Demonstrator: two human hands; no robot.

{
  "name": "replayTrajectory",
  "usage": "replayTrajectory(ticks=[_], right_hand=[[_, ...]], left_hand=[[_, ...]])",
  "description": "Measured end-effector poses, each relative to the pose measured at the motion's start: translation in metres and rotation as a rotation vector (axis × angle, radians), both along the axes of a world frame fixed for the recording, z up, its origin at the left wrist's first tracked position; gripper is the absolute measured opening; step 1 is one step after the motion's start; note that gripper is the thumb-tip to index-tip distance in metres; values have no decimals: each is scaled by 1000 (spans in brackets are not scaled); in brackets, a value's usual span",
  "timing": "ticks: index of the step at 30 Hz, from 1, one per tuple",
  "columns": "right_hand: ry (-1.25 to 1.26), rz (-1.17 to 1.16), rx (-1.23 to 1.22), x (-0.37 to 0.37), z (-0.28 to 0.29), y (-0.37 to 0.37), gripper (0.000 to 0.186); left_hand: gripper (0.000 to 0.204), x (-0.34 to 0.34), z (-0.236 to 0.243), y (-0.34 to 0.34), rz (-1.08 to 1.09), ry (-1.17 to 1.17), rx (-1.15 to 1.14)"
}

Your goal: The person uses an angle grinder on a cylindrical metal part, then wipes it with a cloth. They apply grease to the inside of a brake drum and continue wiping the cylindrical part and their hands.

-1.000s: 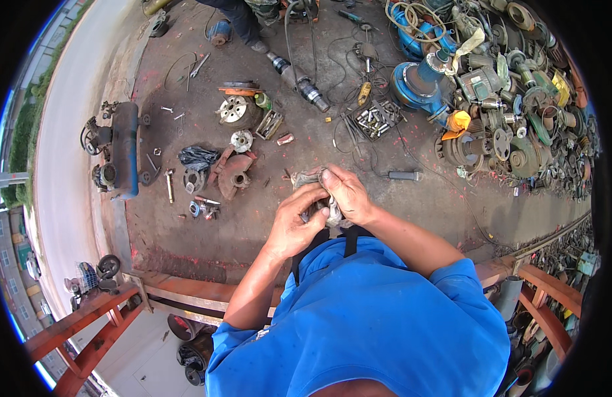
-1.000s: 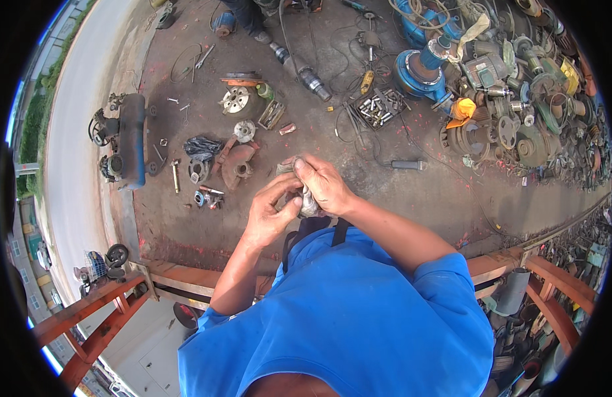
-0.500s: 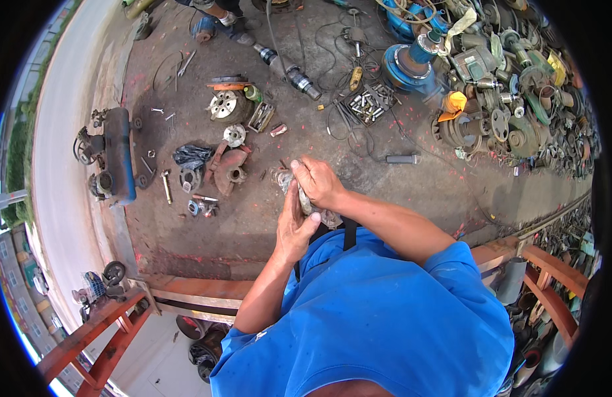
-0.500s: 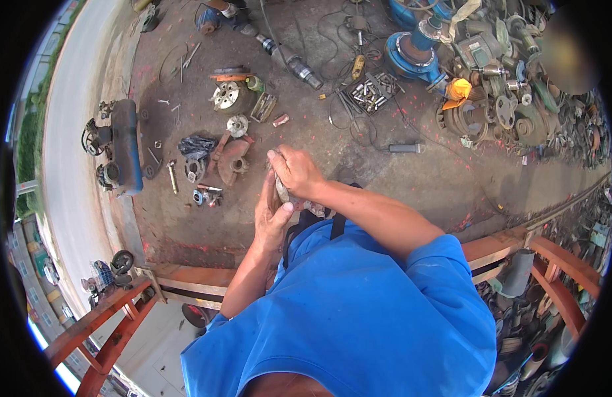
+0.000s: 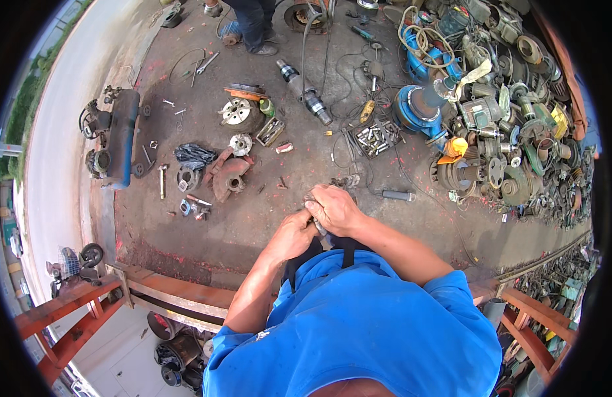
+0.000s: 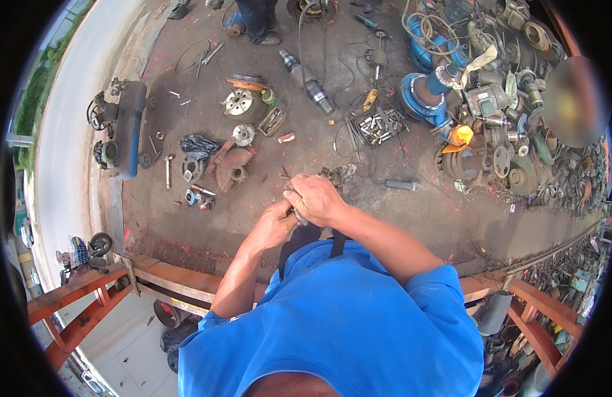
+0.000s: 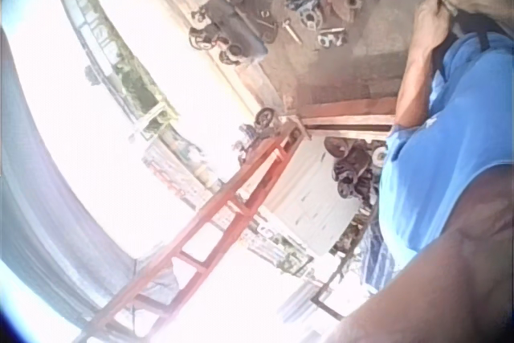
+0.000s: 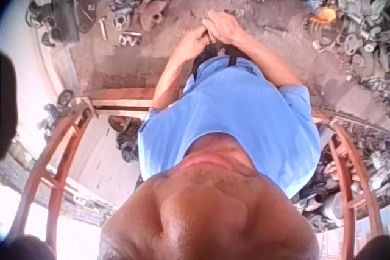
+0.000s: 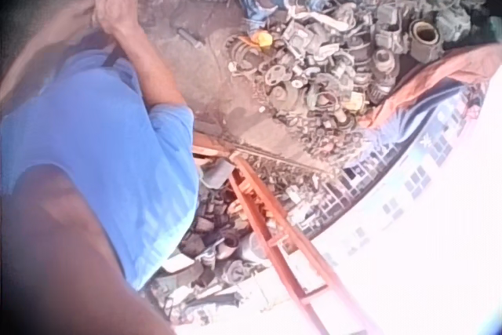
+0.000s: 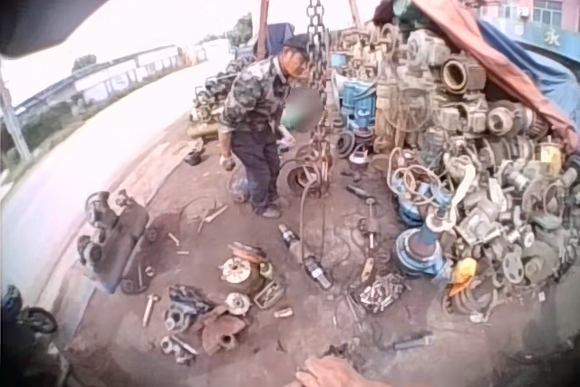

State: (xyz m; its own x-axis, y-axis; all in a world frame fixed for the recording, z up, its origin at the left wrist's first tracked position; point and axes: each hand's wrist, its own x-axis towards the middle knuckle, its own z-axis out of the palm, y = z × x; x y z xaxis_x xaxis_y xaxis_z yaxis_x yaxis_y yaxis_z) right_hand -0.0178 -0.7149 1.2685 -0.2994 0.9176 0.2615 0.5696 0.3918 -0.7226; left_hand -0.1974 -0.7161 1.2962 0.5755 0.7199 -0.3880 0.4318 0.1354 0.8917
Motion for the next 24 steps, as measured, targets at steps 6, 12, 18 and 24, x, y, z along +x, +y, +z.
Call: replayTrajectory(ticks=[6, 12, 18, 24], right_hand=[[16, -96, -397, -29, -12, -53, 40], [273, -268, -505, -41, -26, -60, 43], [1339, -270, -894, -65, -27, -49, 39], [686, -478, -686, -75, -77, -25, 43]], left_hand=[[23, -37, -17, -55, -306, 408, 623], [42, -47, 10, -71, -157, 384, 947], [83, -43, -11, -65, 82, -24, 724], [94, -20, -54, -56, 366, -666, -108]])
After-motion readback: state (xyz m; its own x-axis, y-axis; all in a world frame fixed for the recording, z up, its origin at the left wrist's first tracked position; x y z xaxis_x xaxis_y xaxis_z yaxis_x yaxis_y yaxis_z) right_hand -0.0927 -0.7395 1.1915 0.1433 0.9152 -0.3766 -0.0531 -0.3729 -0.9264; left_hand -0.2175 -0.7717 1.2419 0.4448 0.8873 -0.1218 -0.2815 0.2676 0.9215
